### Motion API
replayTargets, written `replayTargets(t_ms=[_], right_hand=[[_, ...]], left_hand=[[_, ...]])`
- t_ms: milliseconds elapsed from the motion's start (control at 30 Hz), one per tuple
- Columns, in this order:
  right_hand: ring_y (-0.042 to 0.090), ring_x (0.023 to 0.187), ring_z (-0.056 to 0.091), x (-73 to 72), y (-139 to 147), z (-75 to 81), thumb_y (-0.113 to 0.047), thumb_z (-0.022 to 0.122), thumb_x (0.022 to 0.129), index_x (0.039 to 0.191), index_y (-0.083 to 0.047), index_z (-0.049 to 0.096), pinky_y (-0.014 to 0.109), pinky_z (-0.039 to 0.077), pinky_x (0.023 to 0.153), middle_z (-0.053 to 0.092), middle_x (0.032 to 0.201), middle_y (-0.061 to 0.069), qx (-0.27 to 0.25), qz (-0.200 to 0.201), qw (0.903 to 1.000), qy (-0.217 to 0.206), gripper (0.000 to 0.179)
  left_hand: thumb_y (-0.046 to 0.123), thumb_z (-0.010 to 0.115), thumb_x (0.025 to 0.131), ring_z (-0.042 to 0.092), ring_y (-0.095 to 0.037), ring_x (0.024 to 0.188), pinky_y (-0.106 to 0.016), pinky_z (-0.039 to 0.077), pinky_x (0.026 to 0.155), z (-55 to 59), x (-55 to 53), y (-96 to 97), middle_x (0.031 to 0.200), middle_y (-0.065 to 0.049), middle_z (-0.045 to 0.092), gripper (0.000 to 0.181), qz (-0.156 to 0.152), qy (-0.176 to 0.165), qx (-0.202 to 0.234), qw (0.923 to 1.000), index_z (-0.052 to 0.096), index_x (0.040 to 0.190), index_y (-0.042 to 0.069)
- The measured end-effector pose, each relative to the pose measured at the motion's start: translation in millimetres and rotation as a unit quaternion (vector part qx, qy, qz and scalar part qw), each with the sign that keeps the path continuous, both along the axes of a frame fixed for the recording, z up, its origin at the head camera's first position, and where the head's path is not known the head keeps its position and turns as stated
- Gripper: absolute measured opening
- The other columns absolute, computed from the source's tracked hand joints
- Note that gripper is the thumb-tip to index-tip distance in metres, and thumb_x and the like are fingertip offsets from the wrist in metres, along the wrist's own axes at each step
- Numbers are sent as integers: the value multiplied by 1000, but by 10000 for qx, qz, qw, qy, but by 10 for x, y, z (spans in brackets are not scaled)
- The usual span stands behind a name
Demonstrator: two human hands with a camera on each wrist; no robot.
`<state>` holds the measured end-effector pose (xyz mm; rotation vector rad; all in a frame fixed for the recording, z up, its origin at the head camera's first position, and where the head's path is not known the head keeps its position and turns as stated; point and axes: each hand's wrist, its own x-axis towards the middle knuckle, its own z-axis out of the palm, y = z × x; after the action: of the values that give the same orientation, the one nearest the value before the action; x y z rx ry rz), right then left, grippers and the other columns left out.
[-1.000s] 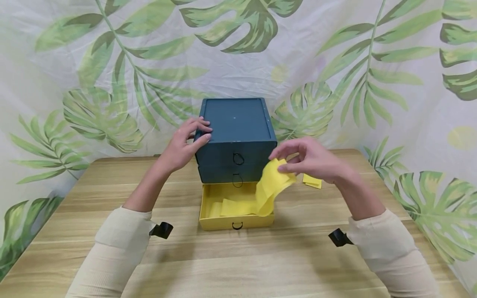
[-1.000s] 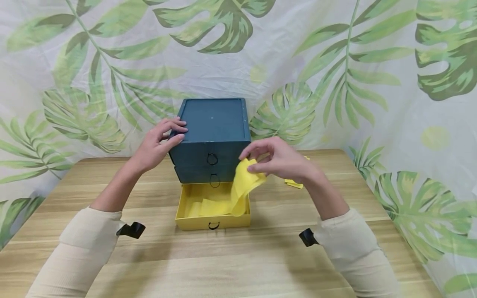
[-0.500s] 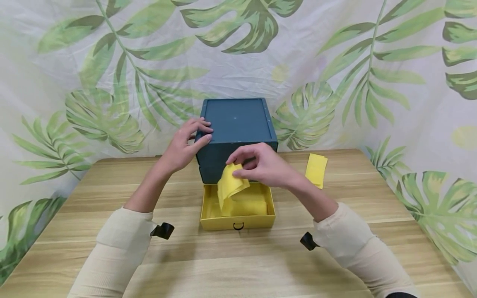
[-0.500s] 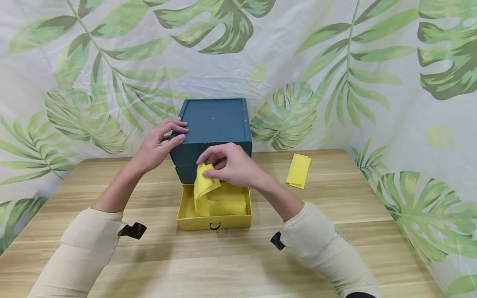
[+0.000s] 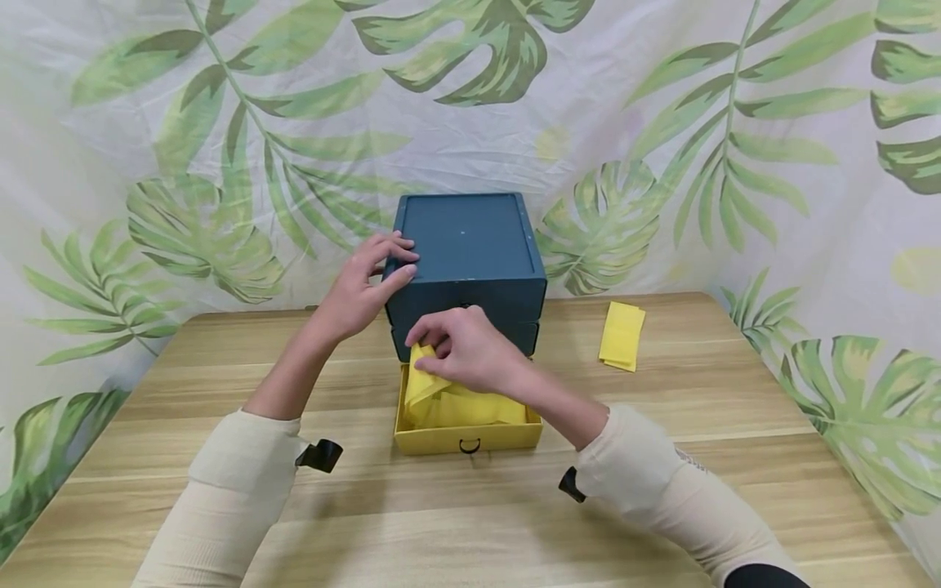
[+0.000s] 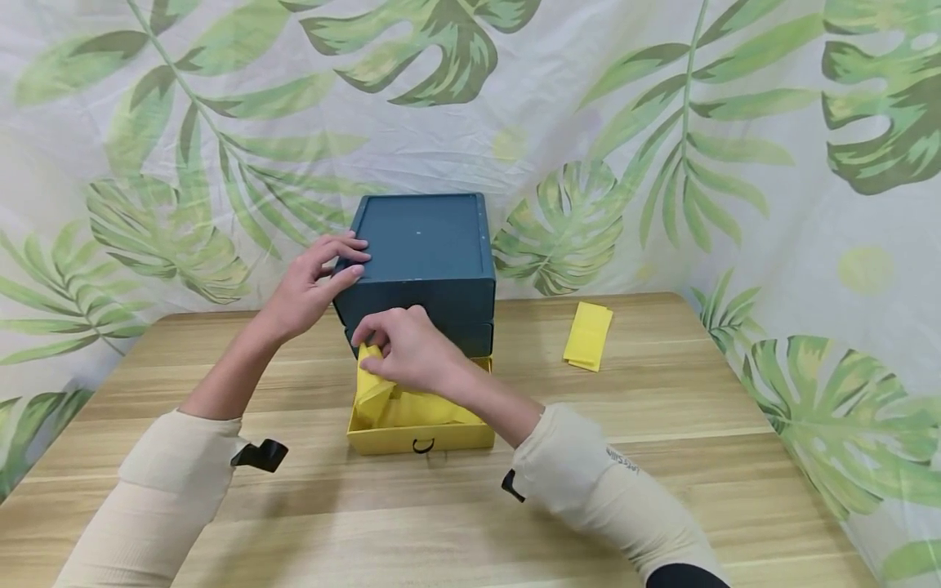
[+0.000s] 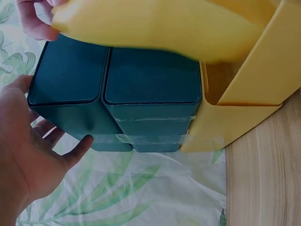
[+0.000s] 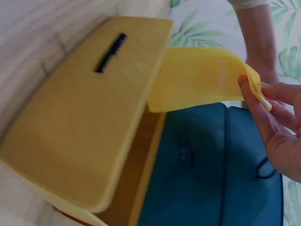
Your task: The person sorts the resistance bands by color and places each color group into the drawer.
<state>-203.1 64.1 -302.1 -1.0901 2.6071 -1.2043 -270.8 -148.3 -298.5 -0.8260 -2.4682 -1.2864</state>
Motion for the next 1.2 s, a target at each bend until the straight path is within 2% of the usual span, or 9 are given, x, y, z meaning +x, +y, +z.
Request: replayTargets(t_ms=[200,400,700,800,933,1067,1200], right_hand=[[5,69,65,87,79,-228,-5,78,92,110,-1,77,18,55,71,74,90,5,167,-356,9992,-96,18],[6,63,62,154,297,-456,-2,79,90,106,0,77,20,56,67,72,82,4,28,-795,9968,-116,16],[8,60,53,94,534,-708,1,79,89,104,3,76,23,52,63,70,83,5,214,-1033,9937,-378,16],[10,63,53,32,602,-788,1,79,88,101,4,75,24,51,65,69,83,5,266,-1060,9931,-429,14],[14,75,62,-25,667,-849,1,80,87,101,4,76,29,56,74,72,91,9,480,-1112,9913,-522,15],[22,90,70,-28,654,-847,-1,80,88,106,3,77,35,59,84,76,101,12,955,-1181,9874,-443,19],[26,95,73,-12,629,-841,1,79,88,109,4,77,36,60,86,76,106,15,1187,-1086,9865,-305,21]], left_hand=[[14,58,106,30,-28,154,-66,34,113,5,6,-10,146,-17,53,23,-28,-7,-8,10000,67,122,-2],[13,58,106,29,-28,154,-66,34,114,20,12,-3,146,-18,52,23,-41,-26,22,10000,66,122,-3],[13,58,107,30,-29,154,-66,34,114,8,6,-9,147,-17,51,24,-33,-47,-7,10000,66,122,-2],[14,58,107,29,-29,154,-66,34,114,5,4,-10,147,-17,51,24,-29,-50,-25,10000,66,122,-3],[14,58,107,29,-29,154,-66,34,113,5,3,-9,147,-17,51,24,-31,-53,-18,10000,66,122,-3],[13,58,107,29,-29,154,-66,34,114,9,8,-8,148,-18,51,24,-61,-65,27,10000,66,122,-3],[13,57,107,29,-29,154,-66,34,114,6,10,-7,148,-18,51,23,-65,-63,34,10000,66,121,-3]])
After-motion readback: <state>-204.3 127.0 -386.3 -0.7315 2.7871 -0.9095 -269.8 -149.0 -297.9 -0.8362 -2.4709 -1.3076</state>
